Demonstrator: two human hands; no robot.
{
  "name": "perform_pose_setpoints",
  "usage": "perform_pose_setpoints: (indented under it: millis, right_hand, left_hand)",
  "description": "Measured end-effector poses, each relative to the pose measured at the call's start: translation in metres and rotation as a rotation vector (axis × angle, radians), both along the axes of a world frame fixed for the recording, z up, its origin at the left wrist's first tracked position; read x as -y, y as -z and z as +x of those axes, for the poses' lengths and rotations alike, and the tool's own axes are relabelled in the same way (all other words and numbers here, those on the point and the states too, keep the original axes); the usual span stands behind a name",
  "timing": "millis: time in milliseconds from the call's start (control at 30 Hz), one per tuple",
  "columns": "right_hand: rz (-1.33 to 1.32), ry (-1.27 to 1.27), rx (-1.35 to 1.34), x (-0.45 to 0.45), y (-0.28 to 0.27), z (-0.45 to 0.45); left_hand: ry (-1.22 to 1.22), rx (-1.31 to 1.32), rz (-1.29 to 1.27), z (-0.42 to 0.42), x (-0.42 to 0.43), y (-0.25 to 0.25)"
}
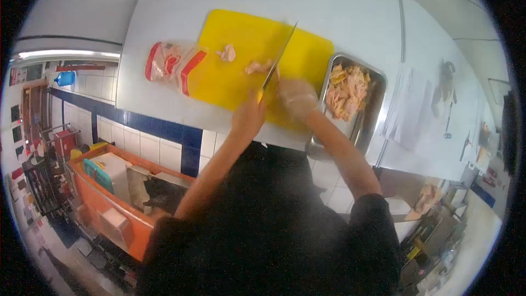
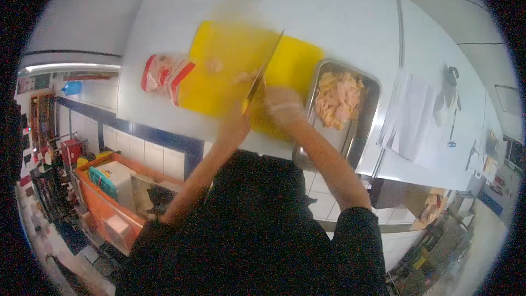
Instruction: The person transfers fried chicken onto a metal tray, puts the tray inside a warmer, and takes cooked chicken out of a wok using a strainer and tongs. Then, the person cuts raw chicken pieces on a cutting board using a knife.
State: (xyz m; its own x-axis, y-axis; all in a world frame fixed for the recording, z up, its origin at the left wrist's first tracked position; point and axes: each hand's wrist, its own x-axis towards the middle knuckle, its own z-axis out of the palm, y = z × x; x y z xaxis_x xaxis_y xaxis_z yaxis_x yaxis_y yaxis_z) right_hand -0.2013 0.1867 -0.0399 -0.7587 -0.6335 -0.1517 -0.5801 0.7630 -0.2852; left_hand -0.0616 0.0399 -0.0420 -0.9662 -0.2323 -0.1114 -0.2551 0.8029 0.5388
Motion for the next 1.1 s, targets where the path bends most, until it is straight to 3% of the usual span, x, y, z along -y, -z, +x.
perform_pose_setpoints:
  millis: [33,100,133,200,267,367,433,567,667,733,767,833,933,1033,1100]
  right_hand:
    - [0.011,-0.012,0.028,-0.004,-0.002,0.010]
    - [0.015,-0.020,-0.001,-0.014,0.010,-0.001]
    - [-0.221,-0.045,-0.086,-0.024,0.036,0.001]
    - [-0.453,-0.070,-0.181,-0.029,0.041,0.004]
    - [-0.056,0.042,-0.048,-0.011,0.007,0.022]
    - [0.017,0.104,-0.105,-0.014,-0.027,0.027]
    - [0.014,0.141,-0.132,-0.023,-0.017,0.007]
    - [-0.054,0.086,-0.261,-0.035,-0.031,0.009]
    - [0.092,0.093,-0.285,-0.068,-0.093,0.031]
    - [0.192,0.343,-0.182,-0.080,-0.144,0.040]
    - [0.195,0.342,-0.189,-0.091,-0.148,0.042]
    - [0.102,0.655,-0.027,-0.109,-0.155,0.043]
    - [0.220,0.660,-0.165,-0.107,-0.144,0.044]
    - [0.142,0.555,-0.334,-0.095,-0.117,0.033]
    - [0.255,0.630,-0.266,-0.075,-0.111,0.025]
  left_hand:
    - [0.037,-0.082,-0.025,0.003,0.000,-0.002]
    - [-0.019,0.116,0.050,-0.007,0.000,-0.012]
    - [-0.009,0.106,0.052,0.005,-0.001,-0.015]
    - [-0.099,0.324,-0.004,0.050,0.002,-0.016]
    - [-0.022,0.108,-0.028,0.012,0.008,0.009]
    - [0.059,0.120,0.006,-0.010,-0.001,-0.007]
    - [-0.020,0.213,-0.003,0.043,0.005,-0.008]
    - [-0.082,0.304,0.013,0.040,0.011,-0.023]
    - [0.076,0.056,0.062,-0.001,0.020,-0.022]
    - [0.039,-0.003,0.219,0.012,0.032,-0.053]
    - [0.038,-0.010,0.224,0.022,0.038,-0.054]
    - [-0.025,-0.067,0.283,0.044,0.052,-0.054]
    - [-0.081,0.023,0.292,0.064,0.070,-0.062]
    - [-0.044,0.114,0.271,0.076,0.081,-0.077]
    - [-0.024,0.121,0.241,0.087,0.087,-0.070]
